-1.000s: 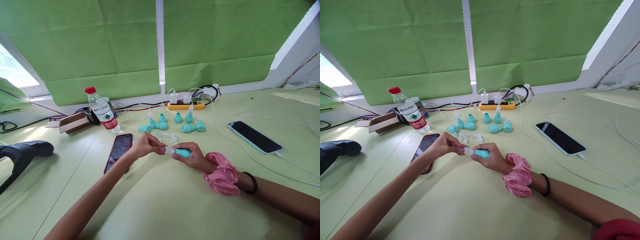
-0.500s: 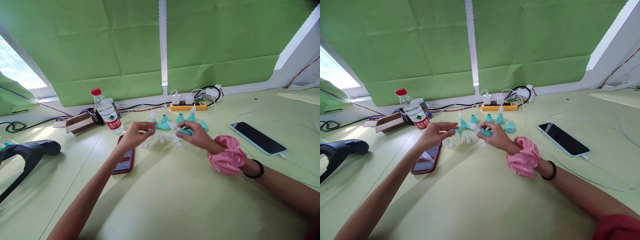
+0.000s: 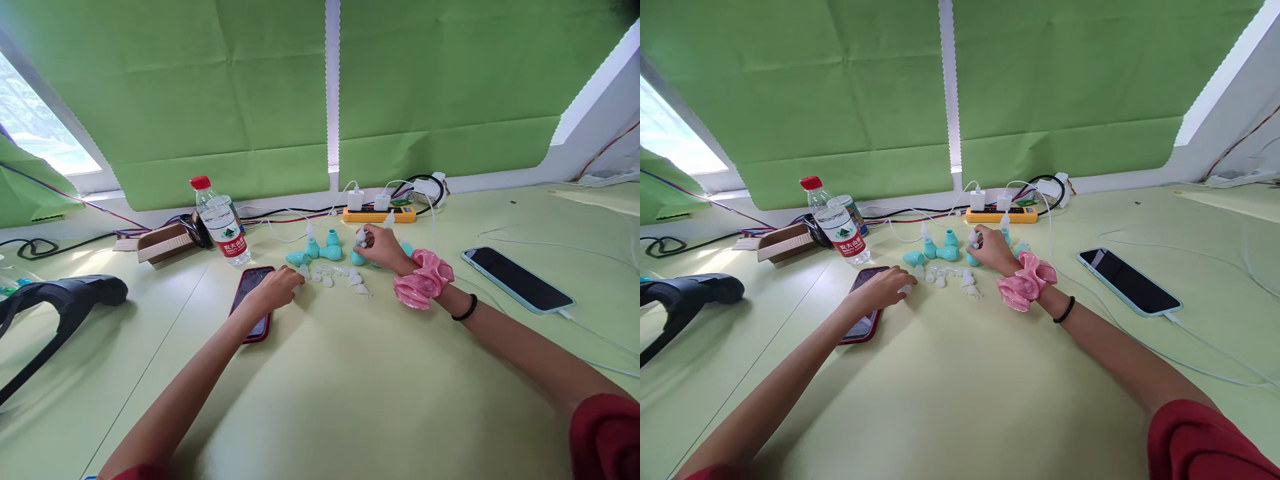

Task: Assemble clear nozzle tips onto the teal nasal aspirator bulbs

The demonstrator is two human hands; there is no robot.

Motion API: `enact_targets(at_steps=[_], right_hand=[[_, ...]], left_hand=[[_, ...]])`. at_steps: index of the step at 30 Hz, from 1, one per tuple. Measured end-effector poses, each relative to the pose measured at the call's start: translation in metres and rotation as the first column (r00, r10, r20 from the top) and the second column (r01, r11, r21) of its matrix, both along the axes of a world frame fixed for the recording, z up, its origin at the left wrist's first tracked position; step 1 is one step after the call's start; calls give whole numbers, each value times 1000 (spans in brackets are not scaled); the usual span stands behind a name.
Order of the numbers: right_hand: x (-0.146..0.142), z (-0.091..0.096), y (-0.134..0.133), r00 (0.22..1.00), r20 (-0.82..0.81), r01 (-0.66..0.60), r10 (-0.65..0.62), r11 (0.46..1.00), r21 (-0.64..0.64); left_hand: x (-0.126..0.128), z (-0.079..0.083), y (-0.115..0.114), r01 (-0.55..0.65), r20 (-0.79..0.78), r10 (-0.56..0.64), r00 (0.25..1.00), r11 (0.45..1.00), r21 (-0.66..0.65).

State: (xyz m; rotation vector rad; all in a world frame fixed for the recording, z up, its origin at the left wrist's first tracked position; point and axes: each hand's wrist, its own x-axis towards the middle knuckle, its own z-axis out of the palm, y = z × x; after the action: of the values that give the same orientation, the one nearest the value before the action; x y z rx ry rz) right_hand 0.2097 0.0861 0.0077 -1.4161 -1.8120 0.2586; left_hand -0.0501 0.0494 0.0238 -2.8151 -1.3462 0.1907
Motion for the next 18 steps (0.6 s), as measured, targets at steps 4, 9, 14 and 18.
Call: enact_targets(at_steps=[4, 9, 14, 18], right_hand=[[-4, 6, -16, 995, 34, 82, -95, 956, 281], [-22, 7, -55, 957, 282, -226, 75, 803, 551], [-34, -18, -78, 756, 550, -530, 355, 825, 195], [-36, -30, -75, 721, 598, -501, 350, 860, 100]], left_hand=[[8, 5, -6, 32, 68, -32, 997, 999, 3], [32, 13, -22, 147, 444, -45, 895, 969, -199], [48, -11, -40, 125, 667, 105, 737, 950, -287], [46, -33, -62, 17, 729, 125, 673, 983, -184]])
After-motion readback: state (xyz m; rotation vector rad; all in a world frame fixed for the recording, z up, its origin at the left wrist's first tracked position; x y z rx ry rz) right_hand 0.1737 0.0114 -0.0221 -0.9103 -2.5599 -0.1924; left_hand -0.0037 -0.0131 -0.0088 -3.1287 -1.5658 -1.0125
